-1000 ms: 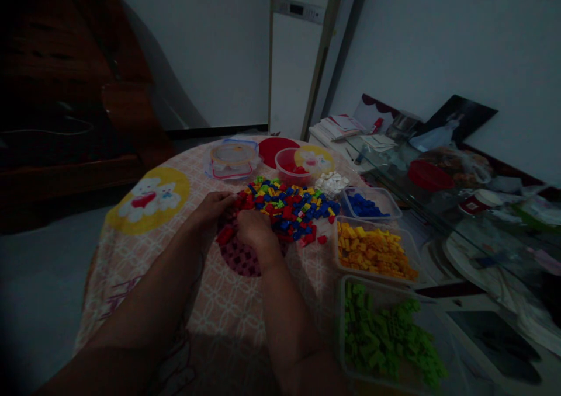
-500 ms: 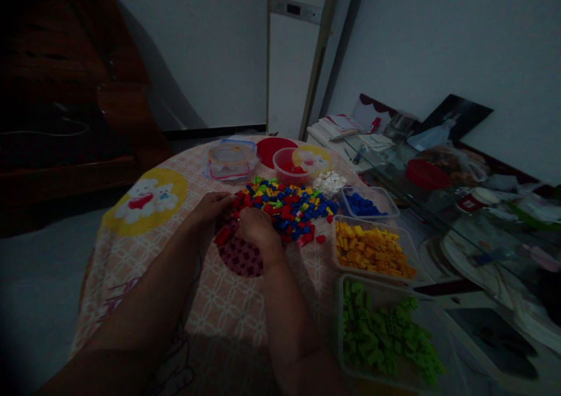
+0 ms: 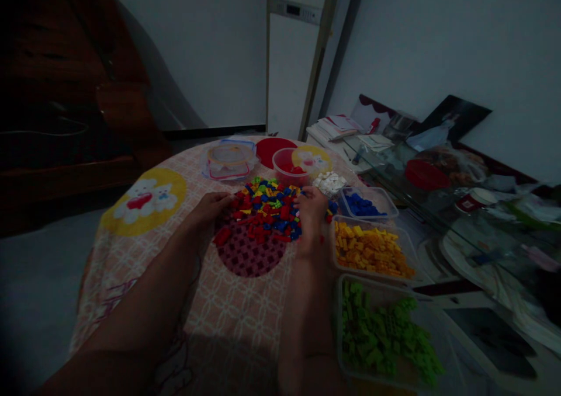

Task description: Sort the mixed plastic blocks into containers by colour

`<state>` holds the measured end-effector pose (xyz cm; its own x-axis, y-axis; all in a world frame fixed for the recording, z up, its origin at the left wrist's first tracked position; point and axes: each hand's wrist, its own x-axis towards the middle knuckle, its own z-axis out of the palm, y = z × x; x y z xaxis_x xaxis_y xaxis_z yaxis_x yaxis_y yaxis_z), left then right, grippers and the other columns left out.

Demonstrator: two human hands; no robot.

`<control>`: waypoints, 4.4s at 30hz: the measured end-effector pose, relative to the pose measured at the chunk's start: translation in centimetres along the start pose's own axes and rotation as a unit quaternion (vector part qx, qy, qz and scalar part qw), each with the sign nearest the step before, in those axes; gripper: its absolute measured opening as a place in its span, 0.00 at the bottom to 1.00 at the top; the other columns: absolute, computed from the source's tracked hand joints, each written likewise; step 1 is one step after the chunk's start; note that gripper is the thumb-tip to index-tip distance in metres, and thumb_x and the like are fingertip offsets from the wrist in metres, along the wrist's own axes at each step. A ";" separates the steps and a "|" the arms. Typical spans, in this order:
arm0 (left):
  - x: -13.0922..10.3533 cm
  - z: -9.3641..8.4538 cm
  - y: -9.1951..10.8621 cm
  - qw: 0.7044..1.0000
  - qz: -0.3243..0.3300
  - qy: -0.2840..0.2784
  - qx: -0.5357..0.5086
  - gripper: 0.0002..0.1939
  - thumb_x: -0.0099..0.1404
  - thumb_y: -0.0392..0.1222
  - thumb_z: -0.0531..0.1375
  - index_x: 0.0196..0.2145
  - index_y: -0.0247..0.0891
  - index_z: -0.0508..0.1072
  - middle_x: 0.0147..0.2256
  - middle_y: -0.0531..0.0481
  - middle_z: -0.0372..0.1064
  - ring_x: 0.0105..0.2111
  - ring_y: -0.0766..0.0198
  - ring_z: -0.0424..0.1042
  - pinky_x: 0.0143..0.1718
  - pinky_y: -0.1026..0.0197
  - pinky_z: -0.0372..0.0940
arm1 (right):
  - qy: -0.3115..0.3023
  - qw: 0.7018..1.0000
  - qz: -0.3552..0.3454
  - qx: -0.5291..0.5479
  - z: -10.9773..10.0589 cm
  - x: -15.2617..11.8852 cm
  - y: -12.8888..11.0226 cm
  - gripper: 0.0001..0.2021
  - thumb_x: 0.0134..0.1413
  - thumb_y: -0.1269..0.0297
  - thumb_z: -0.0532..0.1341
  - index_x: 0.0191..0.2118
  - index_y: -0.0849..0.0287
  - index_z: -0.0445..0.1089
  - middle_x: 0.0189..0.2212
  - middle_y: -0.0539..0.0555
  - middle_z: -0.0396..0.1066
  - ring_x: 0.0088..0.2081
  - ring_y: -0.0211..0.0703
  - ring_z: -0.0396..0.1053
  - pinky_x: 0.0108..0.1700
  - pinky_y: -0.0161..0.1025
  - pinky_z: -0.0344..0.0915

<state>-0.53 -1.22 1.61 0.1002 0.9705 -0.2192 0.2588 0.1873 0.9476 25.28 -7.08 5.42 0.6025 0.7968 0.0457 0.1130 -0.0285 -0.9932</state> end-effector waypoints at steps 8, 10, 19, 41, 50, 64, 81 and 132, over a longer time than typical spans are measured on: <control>-0.3 0.1 0.4 1.000 -0.012 -0.002 -0.013 0.14 0.57 0.51 0.64 0.30 0.35 0.74 0.17 0.53 0.69 0.17 0.66 0.68 0.20 0.66 0.63 | 0.305 0.945 -0.089 -0.082 -5.3 1.5 0.8 0.26 0.49 0.70 0.56 0.57 0.67 0.70 0.53 0.65 0.73 0.49 0.47 0.76 0.53 0.43 0.72; -0.5 0.1 0.4 1.000 -0.011 -0.003 -0.022 0.13 0.57 0.49 0.64 0.30 0.35 0.74 0.18 0.53 0.69 0.16 0.67 0.67 0.20 0.67 0.63 | 0.303 0.944 -0.091 -0.096 -5.6 1.6 0.8 0.25 0.48 0.70 0.57 0.54 0.67 0.72 0.53 0.66 0.73 0.51 0.49 0.75 0.55 0.44 0.71; -0.1 0.0 0.2 1.000 -0.018 -0.004 -0.021 0.11 0.58 0.48 0.63 0.30 0.36 0.74 0.17 0.54 0.69 0.17 0.66 0.68 0.20 0.66 0.63 | -0.109 0.991 0.005 -0.077 -1.8 -0.4 -0.1 0.06 0.46 0.66 0.61 0.30 0.63 0.74 0.19 0.49 0.72 0.17 0.36 0.69 0.19 0.29 0.64; -0.6 0.1 0.6 0.999 -0.026 -0.013 -0.026 0.13 0.57 0.49 0.64 0.28 0.36 0.71 0.18 0.53 0.71 0.16 0.66 0.68 0.19 0.66 0.63 | -0.365 0.776 -0.079 -0.508 2.3 -3.8 -3.0 0.10 0.54 0.72 0.64 0.40 0.59 0.81 0.32 0.55 0.81 0.37 0.42 0.78 0.39 0.32 0.66; -0.4 0.1 0.3 0.999 -0.029 -0.016 -0.024 0.13 0.57 0.50 0.63 0.29 0.36 0.72 0.19 0.53 0.71 0.16 0.66 0.68 0.19 0.66 0.63 | -0.345 0.715 -0.134 -0.593 4.5 -4.9 -2.2 0.16 0.57 0.72 0.61 0.51 0.60 0.76 0.49 0.64 0.78 0.54 0.49 0.75 0.51 0.38 0.68; -0.2 0.0 0.2 0.999 -0.029 -0.009 -0.023 0.10 0.60 0.47 0.62 0.31 0.36 0.73 0.19 0.53 0.70 0.16 0.67 0.68 0.20 0.67 0.65 | -0.168 0.954 0.005 -0.248 0.2 -1.0 -0.3 0.07 0.49 0.69 0.61 0.35 0.60 0.75 0.19 0.46 0.71 0.18 0.37 0.67 0.22 0.31 0.62; -0.2 -0.1 0.2 1.000 -0.014 -0.005 -0.019 0.13 0.59 0.49 0.63 0.32 0.35 0.76 0.18 0.53 0.69 0.18 0.65 0.69 0.21 0.66 0.64 | -0.014 0.968 -0.002 -0.252 -3.9 0.5 -0.4 0.17 0.60 0.66 0.54 0.50 0.66 0.74 0.38 0.61 0.79 0.34 0.45 0.78 0.32 0.34 0.71; -0.2 0.0 0.3 0.999 -0.026 -0.007 -0.023 0.12 0.59 0.48 0.62 0.32 0.35 0.75 0.17 0.54 0.69 0.17 0.64 0.69 0.19 0.66 0.63 | -0.293 0.918 0.062 -0.261 -1.2 -2.0 -1.5 0.07 0.52 0.78 0.59 0.33 0.61 0.72 0.15 0.43 0.66 0.17 0.33 0.66 0.21 0.27 0.59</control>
<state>-0.49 -1.33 1.91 0.1009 0.9570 -0.2719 0.2204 0.2450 0.9441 24.85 -9.29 6.92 0.1251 0.9511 -0.2825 0.5280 -0.3049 -0.7926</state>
